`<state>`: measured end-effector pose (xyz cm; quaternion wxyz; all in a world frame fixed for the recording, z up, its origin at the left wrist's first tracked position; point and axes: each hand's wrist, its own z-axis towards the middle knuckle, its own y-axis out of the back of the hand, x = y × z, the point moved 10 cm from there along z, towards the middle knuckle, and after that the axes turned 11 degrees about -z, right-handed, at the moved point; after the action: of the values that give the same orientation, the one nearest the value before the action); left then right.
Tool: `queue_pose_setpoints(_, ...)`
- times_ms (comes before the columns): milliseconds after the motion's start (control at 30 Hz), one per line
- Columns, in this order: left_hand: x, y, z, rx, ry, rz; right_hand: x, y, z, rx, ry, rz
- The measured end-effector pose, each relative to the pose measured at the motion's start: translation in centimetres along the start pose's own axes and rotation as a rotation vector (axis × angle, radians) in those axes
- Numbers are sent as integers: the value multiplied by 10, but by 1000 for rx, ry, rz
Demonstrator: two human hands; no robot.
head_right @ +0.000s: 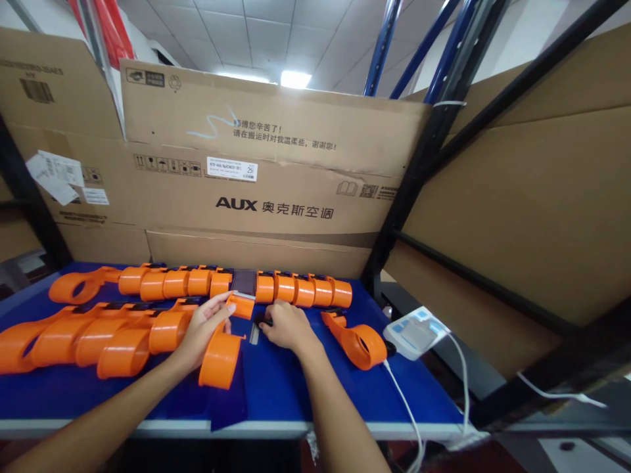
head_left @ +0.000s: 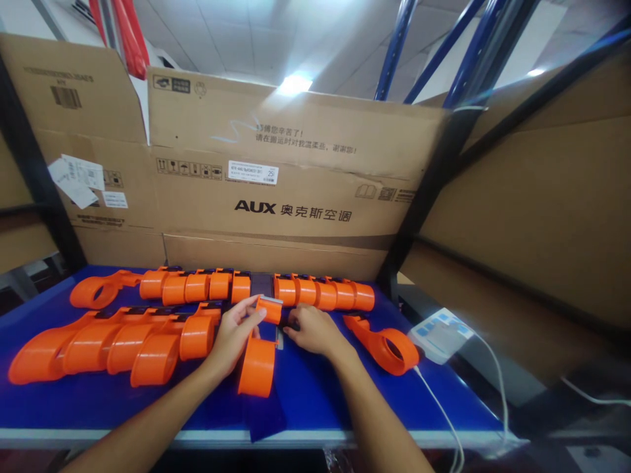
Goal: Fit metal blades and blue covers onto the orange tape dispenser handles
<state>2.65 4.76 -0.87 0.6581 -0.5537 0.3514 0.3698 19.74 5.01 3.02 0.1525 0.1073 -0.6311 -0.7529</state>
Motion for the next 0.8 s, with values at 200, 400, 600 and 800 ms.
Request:
queue_pose_setpoints(200,-2,0,0,-3,-26,3,-11,26,1,-206,-46,225)
queue_pose_setpoints(400,0,-2,1,2,-25,3,4,45,-6,-369,55,396)
queue_pose_setpoints(600,1,-7,0,50,-37,46,25,52,-12,-434,203,413)
queue_pose_setpoints(800,3,-7,0,67,-28,51,30,51,-12,-426,227,431)
